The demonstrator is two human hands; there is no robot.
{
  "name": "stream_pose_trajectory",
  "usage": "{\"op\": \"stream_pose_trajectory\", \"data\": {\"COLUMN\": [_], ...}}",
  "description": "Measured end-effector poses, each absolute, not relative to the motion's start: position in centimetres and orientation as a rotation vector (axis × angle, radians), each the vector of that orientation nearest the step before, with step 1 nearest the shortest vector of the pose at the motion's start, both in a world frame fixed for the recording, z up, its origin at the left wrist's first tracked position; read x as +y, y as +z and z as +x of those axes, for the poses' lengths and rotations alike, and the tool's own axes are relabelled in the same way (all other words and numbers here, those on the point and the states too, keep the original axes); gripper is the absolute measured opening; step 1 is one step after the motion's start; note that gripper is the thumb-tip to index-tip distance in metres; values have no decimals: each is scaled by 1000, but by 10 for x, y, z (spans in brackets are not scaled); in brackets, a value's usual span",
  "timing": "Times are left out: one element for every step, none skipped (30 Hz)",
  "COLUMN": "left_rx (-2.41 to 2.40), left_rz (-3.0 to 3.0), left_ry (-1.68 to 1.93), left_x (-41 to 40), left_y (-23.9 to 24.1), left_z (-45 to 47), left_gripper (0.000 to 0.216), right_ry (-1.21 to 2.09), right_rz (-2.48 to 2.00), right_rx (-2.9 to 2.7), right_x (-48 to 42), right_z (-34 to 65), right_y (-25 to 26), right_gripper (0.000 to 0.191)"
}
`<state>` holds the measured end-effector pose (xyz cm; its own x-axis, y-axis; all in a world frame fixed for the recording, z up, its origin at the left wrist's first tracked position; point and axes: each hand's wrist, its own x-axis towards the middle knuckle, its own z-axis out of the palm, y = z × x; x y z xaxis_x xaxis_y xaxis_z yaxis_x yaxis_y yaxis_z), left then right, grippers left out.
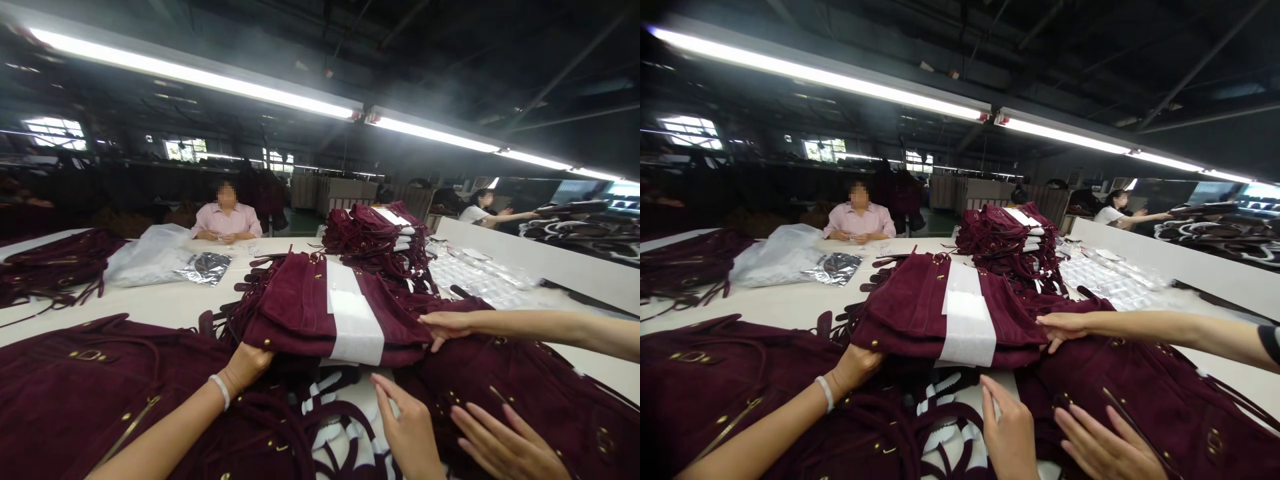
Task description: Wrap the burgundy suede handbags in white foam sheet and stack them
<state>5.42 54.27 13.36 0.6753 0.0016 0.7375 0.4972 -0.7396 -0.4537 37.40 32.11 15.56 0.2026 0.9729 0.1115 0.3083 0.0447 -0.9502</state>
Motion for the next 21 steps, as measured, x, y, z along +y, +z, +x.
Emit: {"op": "stream_pose_trajectory", "data": {"left_rx": [-369, -359, -351, -349, -356, -370, -388, -408, -424, -432, -433, -430, -428, -427, -429, -436, -444, -452, -462, -471, -477], "left_rz": [-2206, -2186, -2175, -2173, -2182, -2202, -2229, -2260, -2287, -2307, -2318, -2320, -2315, -2308, -2303, -2301, -2303, -2308, -2315, -2319, -2321], "left_ry": [-1002, -1016, -1025, -1028, -1028, -1026, -1023, -1022, -1021, -1019, -1019, -1017, -1014, -1012, -1011, -1010, -1009, -1008, -1008, -1009, -1010], "left_x": [543, 544, 544, 545, 545, 546, 546, 547, 548, 549, 550, 551, 552, 553, 554, 554, 555, 555, 555, 555, 554], "left_y": [134, 134, 134, 133, 132, 131, 130, 128, 126, 124, 122, 120, 119, 117, 116, 115, 114, 114, 115, 115, 116], "left_z": [55, 55, 55, 55, 55, 54, 54, 53, 52, 52, 51, 51, 51, 51, 51, 51, 52, 52, 52, 52, 53], "left_gripper": [30, 29, 29, 28, 28, 28, 28, 27, 27, 26, 26, 25, 25, 25, 25, 25, 25, 25, 24, 24, 24], "right_ry": [551, 223, -38, -186, -270, -283, -238, -151, -38, 73, 162, 220, 253, 273, 290, 311, 332, 353, 368, 380, 386], "right_rz": [-1469, -1455, -1424, -1419, -1450, -1519, -1615, -1715, -1802, -1868, -1908, -1929, -1940, -1948, -1953, -1956, -1958, -1960, -1965, -1970, -1975], "right_rx": [-1308, -1322, -1352, -1398, -1440, -1501, -1577, -1668, -1767, -1859, -1934, -1986, -2015, -2026, -2029, -2030, -2030, -2029, -2026, -2021, -2017], "right_x": [328, 338, 351, 367, 383, 400, 416, 430, 441, 449, 454, 458, 460, 461, 462, 464, 466, 469, 474, 478, 482], "right_z": [361, 349, 338, 329, 323, 318, 315, 312, 311, 310, 309, 309, 309, 309, 310, 311, 312, 313, 315, 316, 317], "right_y": [164, 174, 184, 195, 203, 209, 212, 212, 210, 205, 198, 191, 185, 180, 176, 173, 171, 170, 170, 170, 171], "right_gripper": [29, 31, 33, 37, 43, 48, 52, 53, 54, 54, 55, 56, 57, 58, 60, 60, 60, 60, 60, 60, 59]}}
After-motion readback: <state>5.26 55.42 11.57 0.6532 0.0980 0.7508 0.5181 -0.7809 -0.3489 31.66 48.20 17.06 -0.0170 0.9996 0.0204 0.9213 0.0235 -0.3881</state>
